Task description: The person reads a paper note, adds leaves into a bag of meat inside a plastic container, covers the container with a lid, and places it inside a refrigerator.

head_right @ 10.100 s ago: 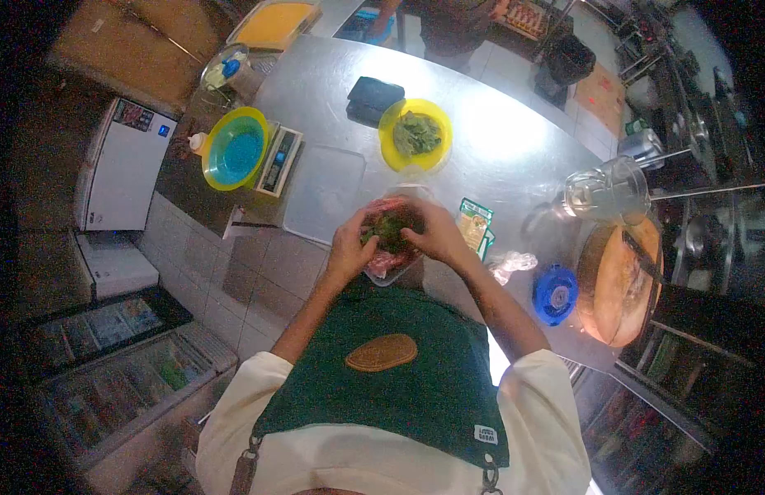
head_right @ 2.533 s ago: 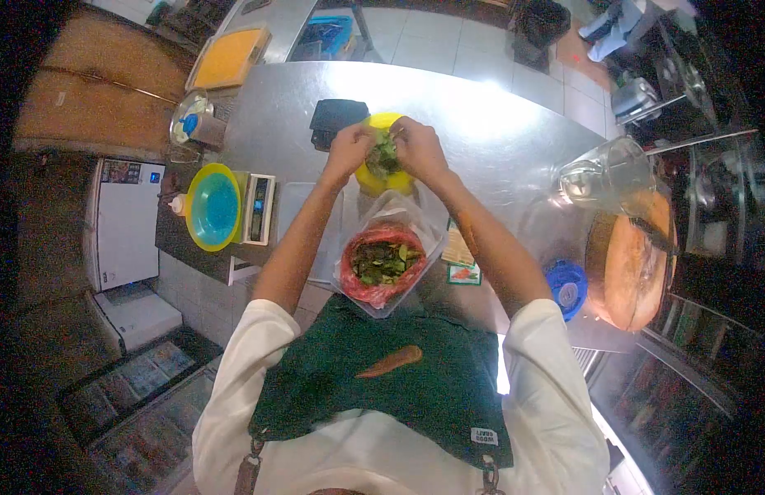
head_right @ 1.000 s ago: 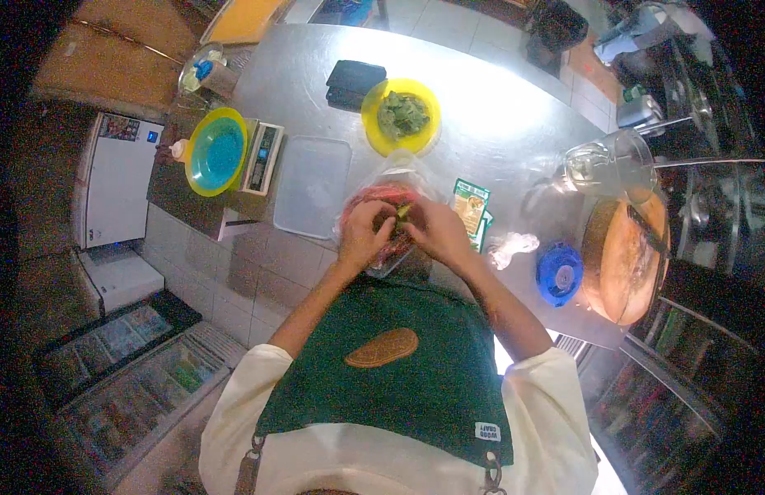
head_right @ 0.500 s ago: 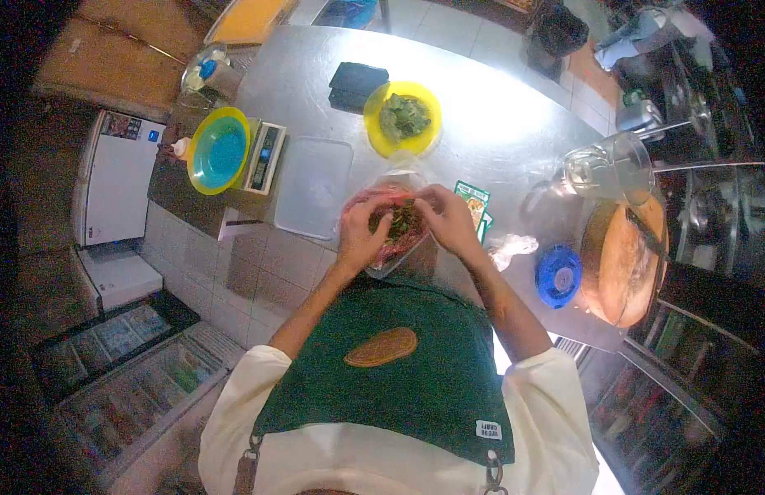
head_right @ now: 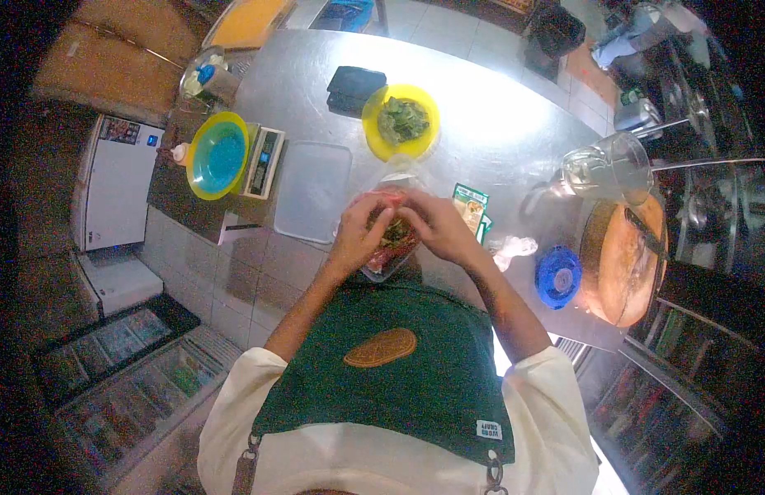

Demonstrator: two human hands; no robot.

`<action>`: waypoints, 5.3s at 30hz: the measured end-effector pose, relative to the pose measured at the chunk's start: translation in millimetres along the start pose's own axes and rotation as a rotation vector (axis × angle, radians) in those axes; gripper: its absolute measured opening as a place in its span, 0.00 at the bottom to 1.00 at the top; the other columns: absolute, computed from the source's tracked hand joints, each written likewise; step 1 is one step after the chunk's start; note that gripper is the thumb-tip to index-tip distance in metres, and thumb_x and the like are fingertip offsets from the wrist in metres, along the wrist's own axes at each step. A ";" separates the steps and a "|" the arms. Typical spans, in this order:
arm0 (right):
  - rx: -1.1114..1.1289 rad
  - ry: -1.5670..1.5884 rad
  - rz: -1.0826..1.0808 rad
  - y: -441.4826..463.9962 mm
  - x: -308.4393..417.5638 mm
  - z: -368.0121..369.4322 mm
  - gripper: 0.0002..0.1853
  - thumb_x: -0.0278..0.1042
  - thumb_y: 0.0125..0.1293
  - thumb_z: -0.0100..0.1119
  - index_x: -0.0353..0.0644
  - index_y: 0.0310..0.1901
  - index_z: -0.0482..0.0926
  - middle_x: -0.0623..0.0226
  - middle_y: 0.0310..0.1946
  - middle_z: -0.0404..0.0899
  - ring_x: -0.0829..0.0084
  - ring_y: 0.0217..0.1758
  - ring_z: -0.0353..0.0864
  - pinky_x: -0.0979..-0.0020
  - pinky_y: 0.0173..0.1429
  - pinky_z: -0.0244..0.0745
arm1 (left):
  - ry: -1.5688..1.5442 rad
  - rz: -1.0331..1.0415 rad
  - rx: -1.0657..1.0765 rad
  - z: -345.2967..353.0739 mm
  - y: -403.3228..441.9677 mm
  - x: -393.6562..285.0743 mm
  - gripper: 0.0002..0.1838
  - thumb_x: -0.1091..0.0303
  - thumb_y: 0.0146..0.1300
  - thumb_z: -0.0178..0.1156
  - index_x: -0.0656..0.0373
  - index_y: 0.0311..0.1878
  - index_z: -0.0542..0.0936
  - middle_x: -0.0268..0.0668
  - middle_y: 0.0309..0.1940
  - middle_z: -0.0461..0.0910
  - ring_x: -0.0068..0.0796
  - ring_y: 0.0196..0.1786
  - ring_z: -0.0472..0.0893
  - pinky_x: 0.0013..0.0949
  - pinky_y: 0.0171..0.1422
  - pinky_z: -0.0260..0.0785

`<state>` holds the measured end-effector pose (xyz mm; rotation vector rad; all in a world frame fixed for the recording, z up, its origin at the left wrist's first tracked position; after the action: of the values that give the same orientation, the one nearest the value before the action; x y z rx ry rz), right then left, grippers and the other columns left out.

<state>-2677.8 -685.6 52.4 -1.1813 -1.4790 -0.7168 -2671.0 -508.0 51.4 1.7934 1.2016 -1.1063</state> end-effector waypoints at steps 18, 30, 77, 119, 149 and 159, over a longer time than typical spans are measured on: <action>-0.234 -0.143 -0.195 14.0 17.7 4.9 0.13 0.26 0.69 0.61 0.40 0.54 0.81 0.51 0.40 0.85 0.50 0.44 0.87 0.60 0.48 0.80 | -0.963 -0.513 -0.087 29.3 8.5 41.7 0.09 0.65 0.79 0.58 0.60 0.47 0.82 0.26 0.34 0.81 0.12 0.35 0.76 0.20 0.37 0.68; -0.511 0.123 -0.033 124.1 -55.4 -59.3 0.15 0.35 0.71 0.66 0.35 0.52 0.76 0.57 0.33 0.86 0.72 0.31 0.88 0.67 0.36 0.83 | -0.591 -0.484 -0.138 2.7 20.0 41.8 0.14 0.59 0.82 0.52 0.60 0.54 0.77 0.33 0.39 0.83 0.18 0.37 0.79 0.25 0.43 0.72; 0.017 -0.425 -0.203 6.7 -44.1 36.2 0.35 0.23 0.51 0.72 0.40 0.63 0.71 0.48 0.54 0.79 0.42 0.59 0.80 0.50 0.63 0.77 | 0.600 0.098 0.132 5.9 -24.4 38.4 0.32 0.72 0.51 0.73 0.56 0.62 0.77 0.42 0.57 0.77 0.46 0.60 0.74 0.48 0.62 0.66; 0.100 -0.383 -0.168 35.5 -10.8 34.9 0.31 0.26 0.51 0.74 0.39 0.60 0.80 0.48 0.62 0.77 0.49 0.65 0.79 0.56 0.69 0.76 | 0.603 -0.048 -0.041 -23.0 -59.2 21.0 0.44 0.73 0.48 0.76 0.58 0.71 0.69 0.47 0.62 0.71 0.52 0.65 0.70 0.53 0.66 0.65; -0.138 -0.336 -0.169 14.7 -10.5 14.7 0.19 0.17 0.58 0.62 0.37 0.53 0.79 0.52 0.42 0.81 0.53 0.45 0.84 0.59 0.50 0.81 | 0.624 0.007 -0.078 -16.2 -52.2 22.4 0.22 0.78 0.54 0.62 0.60 0.55 0.81 0.51 0.62 0.72 0.55 0.66 0.70 0.53 0.67 0.67; -0.081 -0.604 -0.145 15.2 -45.4 27.5 0.26 0.25 0.59 0.64 0.44 0.62 0.75 0.51 0.52 0.81 0.43 0.56 0.79 0.48 0.60 0.76 | 0.612 0.007 -0.120 -16.5 -52.7 30.3 0.17 0.71 0.60 0.62 0.63 0.53 0.81 0.55 0.60 0.75 0.58 0.63 0.71 0.56 0.71 0.63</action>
<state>-2675.8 -669.3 -0.3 -1.4409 -2.0657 -0.5396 -2710.0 -466.0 25.4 2.1080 1.5627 -0.4642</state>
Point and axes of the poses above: each hand's wrist, its own y-axis towards the middle knuckle, its own z-axis out of the palm, x = y × z, the point moved 4 cm from there along y, towards the middle knuckle
